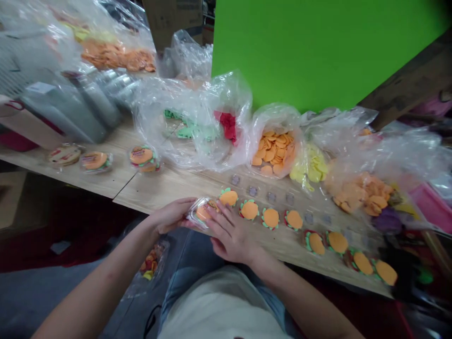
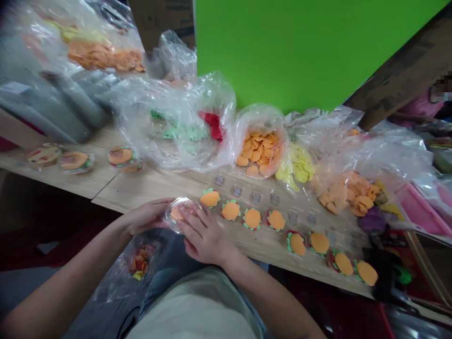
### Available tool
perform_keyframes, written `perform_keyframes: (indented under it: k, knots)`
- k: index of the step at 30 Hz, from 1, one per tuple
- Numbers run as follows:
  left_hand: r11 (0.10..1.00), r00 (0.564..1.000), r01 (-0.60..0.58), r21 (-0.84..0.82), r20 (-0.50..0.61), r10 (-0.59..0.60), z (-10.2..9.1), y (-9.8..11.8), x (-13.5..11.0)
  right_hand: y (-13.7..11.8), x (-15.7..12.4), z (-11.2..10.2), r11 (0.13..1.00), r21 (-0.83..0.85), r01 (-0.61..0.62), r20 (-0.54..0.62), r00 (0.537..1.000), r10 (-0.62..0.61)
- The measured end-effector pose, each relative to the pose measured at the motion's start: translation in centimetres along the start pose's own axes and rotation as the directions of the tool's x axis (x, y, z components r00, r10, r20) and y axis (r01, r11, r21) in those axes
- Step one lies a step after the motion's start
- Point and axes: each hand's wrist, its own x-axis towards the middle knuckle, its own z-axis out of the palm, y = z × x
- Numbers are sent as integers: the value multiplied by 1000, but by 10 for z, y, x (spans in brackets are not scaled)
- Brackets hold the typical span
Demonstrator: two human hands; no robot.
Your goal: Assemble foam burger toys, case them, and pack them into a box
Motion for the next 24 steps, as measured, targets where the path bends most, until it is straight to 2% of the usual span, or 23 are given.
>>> perform_keyframes:
  k: [4, 7, 10, 11, 12, 13, 14, 15, 16, 18, 19, 21, 24]
  knots:
    - [999, 998, 2, -37, 56, 0, 28, -2, -8, -5, -29, 8, 990, -138, -25, -134, 991, 7]
    - [990, 988, -133, -55, 70, 136, 49, -8, -18, -9, -43, 5, 985, -166, -40, -223, 975, 2]
    - [966, 966, -258, -13, -24, 257, 65, -17, -23, -13, -49, -10, 995, -85, -60, -237, 971, 38]
    - [965, 964, -261, -3, -43, 261, 69, -20, -22, -12, -48, -18, 992, -34, -123, -267, 958, 109]
    - [967, 965, -256, 5, -51, 256, 73, -23, -21, -11, -46, -26, 971, 28, -235, -308, 922, 232]
    - [969, 967, -248, 16, -51, 248, 77, -26, -20, -8, -43, -34, 921, 106, -375, -334, 859, 388]
    - [972, 971, -232, 32, -44, 233, 81, -29, -18, -4, -41, -41, 839, 188, -510, -316, 777, 544]
    - [976, 976, -211, 55, -35, 213, 84, -33, -17, 0, -40, -48, 745, 252, -618, -243, 705, 667]
    - [979, 982, -185, 84, -28, 188, 87, -38, -17, 4, -40, -52, 671, 284, -685, -126, 667, 734]
    - [986, 995, -103, 135, -1, 104, 92, -50, -18, 9, -48, -54, 624, 305, -719, 131, 681, 721]
    - [987, 999, -49, 150, 13, 48, 93, -57, -21, 8, -55, -52, 623, 314, -717, 213, 692, 690]
    - [984, 998, 52, 171, 22, -57, 94, -75, -27, 0, -75, -43, 611, 342, -714, 293, 699, 652]
    - [968, 988, 154, 198, -5, -156, 94, -100, -39, -21, -105, -30, 609, 362, -705, 341, 709, 618]
